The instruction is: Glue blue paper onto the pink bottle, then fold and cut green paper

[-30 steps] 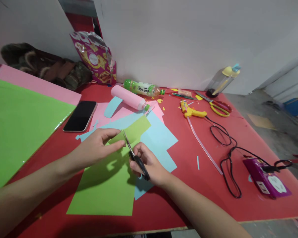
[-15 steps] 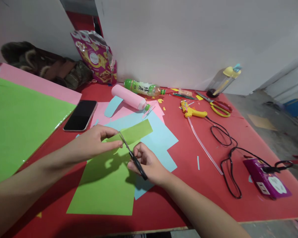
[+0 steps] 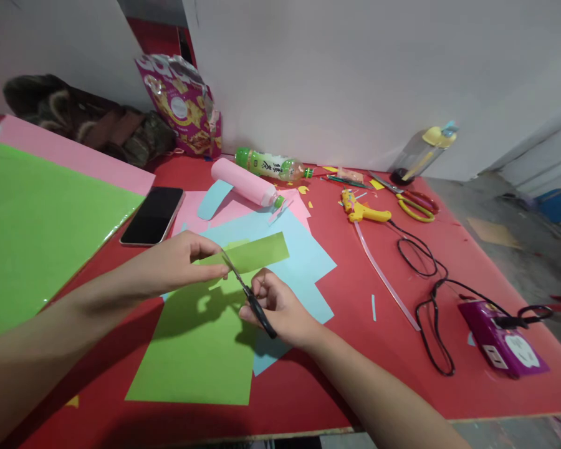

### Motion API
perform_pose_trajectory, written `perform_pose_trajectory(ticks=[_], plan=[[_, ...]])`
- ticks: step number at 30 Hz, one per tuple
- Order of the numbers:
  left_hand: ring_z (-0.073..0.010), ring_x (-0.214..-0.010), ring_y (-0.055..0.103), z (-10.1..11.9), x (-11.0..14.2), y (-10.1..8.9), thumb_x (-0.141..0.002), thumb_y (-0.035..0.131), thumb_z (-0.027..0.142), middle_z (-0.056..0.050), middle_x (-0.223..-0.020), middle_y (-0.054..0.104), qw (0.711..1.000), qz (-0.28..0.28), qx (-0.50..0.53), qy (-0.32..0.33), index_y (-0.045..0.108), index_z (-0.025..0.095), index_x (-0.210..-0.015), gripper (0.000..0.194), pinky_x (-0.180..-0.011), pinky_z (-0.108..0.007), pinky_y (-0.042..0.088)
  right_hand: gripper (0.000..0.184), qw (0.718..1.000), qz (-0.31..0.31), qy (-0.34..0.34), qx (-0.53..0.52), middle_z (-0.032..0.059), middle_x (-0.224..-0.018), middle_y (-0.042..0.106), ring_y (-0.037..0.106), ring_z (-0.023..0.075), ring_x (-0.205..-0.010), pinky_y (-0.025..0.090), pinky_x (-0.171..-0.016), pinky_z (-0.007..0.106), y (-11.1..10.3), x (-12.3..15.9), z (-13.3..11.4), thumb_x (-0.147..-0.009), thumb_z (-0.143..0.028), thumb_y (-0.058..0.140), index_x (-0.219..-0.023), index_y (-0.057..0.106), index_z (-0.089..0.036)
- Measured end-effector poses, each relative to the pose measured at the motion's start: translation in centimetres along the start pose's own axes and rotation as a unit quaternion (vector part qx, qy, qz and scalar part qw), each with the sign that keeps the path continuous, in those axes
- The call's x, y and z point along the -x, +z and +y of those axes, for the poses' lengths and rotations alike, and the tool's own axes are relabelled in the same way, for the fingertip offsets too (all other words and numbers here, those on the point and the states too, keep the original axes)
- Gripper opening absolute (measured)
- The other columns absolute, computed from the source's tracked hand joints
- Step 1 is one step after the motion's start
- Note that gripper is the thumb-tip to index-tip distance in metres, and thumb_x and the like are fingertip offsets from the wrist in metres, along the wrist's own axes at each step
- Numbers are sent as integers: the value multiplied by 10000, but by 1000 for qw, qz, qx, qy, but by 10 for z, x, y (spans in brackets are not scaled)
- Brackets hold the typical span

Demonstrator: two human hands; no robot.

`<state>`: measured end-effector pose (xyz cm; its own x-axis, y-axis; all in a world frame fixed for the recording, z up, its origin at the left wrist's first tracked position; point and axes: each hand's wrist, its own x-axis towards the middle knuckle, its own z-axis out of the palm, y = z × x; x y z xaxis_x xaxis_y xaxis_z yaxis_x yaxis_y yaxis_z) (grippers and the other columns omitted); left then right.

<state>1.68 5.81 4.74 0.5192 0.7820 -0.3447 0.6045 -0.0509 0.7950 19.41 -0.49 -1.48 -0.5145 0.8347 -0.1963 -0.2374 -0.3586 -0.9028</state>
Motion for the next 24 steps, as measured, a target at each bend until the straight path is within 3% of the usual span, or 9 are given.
perform_pose_trajectory(ticks=[17, 24], plan=[[-74, -442, 354, -6, -3, -9, -636, 518, 272, 33, -492, 414, 995, -85, 49, -32, 545, 145, -541, 162, -422, -198, 247, 431, 998, -3, 61, 13, -118, -492, 350, 288, -2, -367, 203, -348, 135, -2, -2, -1, -591, -379, 683, -691, 303, -202], [-73, -429, 365, -11, -8, -12, -636, 525, 304, 45, -474, 380, 997, -49, 54, -25, 442, 157, -482, 228, -417, -191, 245, 419, 997, -46, 36, 43, -95, -593, 362, 311, 18, -424, 265, -386, 154, -1, -1, -3, -635, -454, 619, -751, 293, -218]])
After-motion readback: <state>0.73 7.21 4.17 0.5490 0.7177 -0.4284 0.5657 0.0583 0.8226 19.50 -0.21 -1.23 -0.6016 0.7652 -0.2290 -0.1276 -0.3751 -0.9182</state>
